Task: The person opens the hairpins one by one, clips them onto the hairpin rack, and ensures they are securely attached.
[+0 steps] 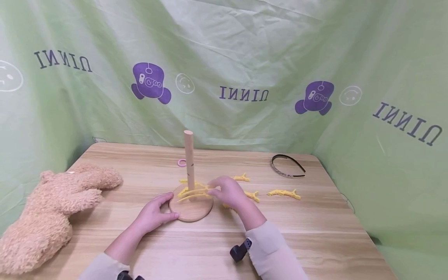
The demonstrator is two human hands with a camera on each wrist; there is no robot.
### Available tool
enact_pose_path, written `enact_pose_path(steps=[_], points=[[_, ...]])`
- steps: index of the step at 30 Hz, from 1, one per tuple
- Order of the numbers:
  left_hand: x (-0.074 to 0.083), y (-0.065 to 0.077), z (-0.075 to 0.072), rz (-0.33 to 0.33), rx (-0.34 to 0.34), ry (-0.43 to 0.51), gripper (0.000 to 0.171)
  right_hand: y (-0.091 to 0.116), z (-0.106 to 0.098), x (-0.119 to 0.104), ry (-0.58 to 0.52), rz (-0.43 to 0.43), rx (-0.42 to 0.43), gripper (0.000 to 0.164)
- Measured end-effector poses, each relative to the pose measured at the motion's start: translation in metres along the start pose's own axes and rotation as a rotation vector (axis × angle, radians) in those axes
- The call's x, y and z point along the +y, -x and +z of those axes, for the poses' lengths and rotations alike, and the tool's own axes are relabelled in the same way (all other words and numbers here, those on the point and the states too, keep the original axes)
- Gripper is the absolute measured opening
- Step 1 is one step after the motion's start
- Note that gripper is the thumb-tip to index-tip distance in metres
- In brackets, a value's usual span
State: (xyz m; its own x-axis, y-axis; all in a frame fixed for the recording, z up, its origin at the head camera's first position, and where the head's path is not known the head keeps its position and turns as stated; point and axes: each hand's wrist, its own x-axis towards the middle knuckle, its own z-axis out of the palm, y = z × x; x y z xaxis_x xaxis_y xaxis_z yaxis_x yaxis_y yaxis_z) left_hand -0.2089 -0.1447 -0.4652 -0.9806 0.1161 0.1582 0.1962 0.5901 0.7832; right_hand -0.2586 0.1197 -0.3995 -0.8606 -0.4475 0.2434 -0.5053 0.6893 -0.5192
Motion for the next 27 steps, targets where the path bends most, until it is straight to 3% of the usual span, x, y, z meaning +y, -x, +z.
enact_pose_path(steps=[14, 21, 27], points=[[0.005, 0.002, -0.002, -0.013, -0.001, 0.005, 0.076, 0.001, 0.001, -0.003, -0.053, 0.016, -0.058, 0.030], [0.005, 0.003, -0.002, -0.018, -0.009, 0.001, 0.077, 0.004, 0.000, -0.001, -0.063, -0.019, -0.061, 0.038], [0.005, 0.002, -0.002, -0.025, -0.011, 0.004, 0.077, 0.011, -0.005, 0.001, -0.125, 0.055, -0.059, 0.055]])
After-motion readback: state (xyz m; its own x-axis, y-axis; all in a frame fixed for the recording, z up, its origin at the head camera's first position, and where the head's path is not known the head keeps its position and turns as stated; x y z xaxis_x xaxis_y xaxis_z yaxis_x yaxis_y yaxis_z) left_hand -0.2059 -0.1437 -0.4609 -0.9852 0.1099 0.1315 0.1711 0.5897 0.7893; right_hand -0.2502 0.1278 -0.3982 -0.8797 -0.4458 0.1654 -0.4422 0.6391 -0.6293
